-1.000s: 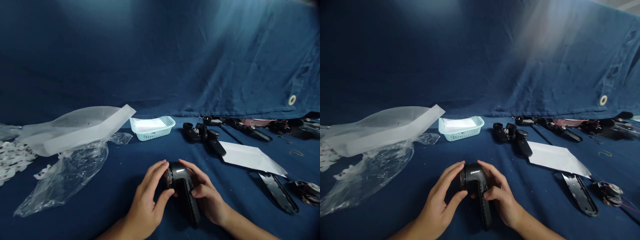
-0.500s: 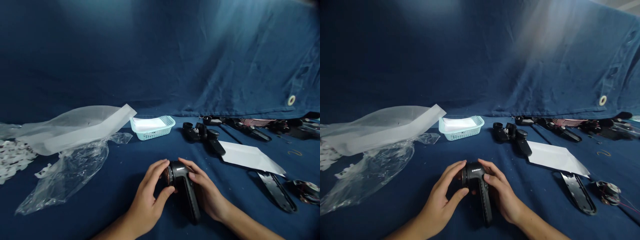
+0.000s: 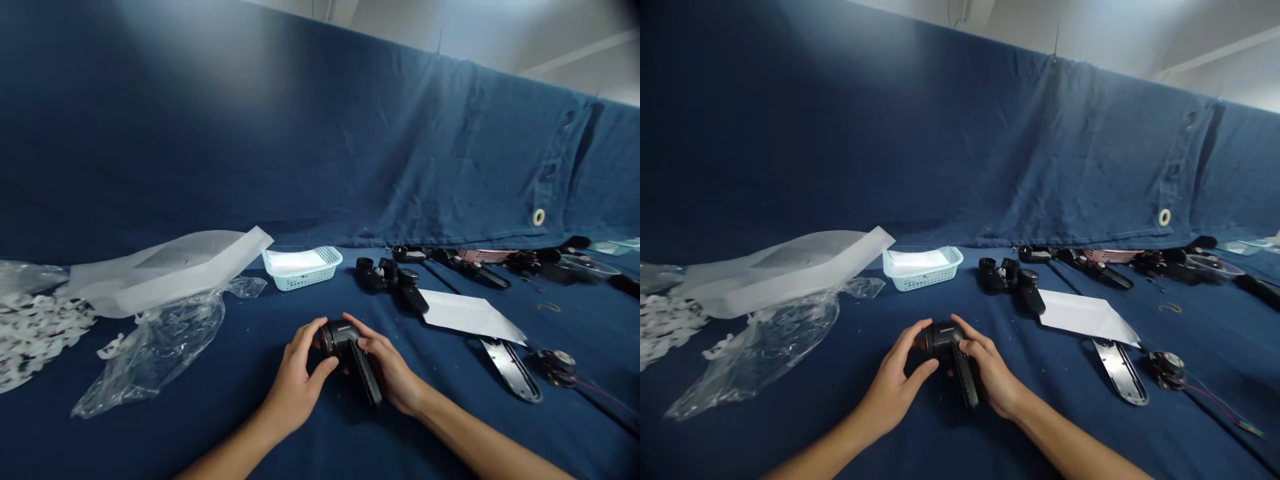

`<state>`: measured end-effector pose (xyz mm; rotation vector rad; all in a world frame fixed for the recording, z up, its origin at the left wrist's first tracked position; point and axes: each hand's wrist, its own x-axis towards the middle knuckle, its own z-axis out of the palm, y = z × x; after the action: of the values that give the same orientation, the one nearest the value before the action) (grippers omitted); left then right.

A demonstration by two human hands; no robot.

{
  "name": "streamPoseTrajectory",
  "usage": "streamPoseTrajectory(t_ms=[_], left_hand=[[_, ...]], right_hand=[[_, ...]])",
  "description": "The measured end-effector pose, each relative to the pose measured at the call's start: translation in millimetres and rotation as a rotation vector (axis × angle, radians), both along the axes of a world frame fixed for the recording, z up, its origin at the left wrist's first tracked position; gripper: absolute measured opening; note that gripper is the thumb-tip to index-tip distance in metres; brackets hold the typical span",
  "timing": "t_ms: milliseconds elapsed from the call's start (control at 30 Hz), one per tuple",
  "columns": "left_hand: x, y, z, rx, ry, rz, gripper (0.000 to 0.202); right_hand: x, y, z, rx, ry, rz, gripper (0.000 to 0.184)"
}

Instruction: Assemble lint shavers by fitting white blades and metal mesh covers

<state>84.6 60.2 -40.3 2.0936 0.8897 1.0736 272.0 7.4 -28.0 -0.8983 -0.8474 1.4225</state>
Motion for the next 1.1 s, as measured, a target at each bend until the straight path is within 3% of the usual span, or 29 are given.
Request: streamPoseTrajectory(t_ms=[433,567,733,900,1000,1100], left_hand=[[-4,0,-2.8,0.016,0.045,0.072,0.050],[-4,-3,0.0,0.042,0.066,0.076,0.049],[-4,-8,4.6,0.079,0.077,0.045,0.049],[-3,-3,2.4,0.020,0.117,0.067,0.047],[-1,4,-2.0,-0.031,0.151,0.086,0.043],[0,7,-4.2,-0.075,0.182,0.101,0.045]], right_hand=[[2,2,-5.2,0.013,0.147,0.144,0.067],[0,1,-3.5,0.003,0.148,0.122,0.065],[0,-1,-1.9,-0.049,0.157,0.094,0.044],[4,3,-2.2,-0.075,0.130,0.070,0.048],[1,2,9.7,0.015,0.118,-0.042,0.045],[-6,-16,34.2,0.216,0.022,-0.140,0.034]])
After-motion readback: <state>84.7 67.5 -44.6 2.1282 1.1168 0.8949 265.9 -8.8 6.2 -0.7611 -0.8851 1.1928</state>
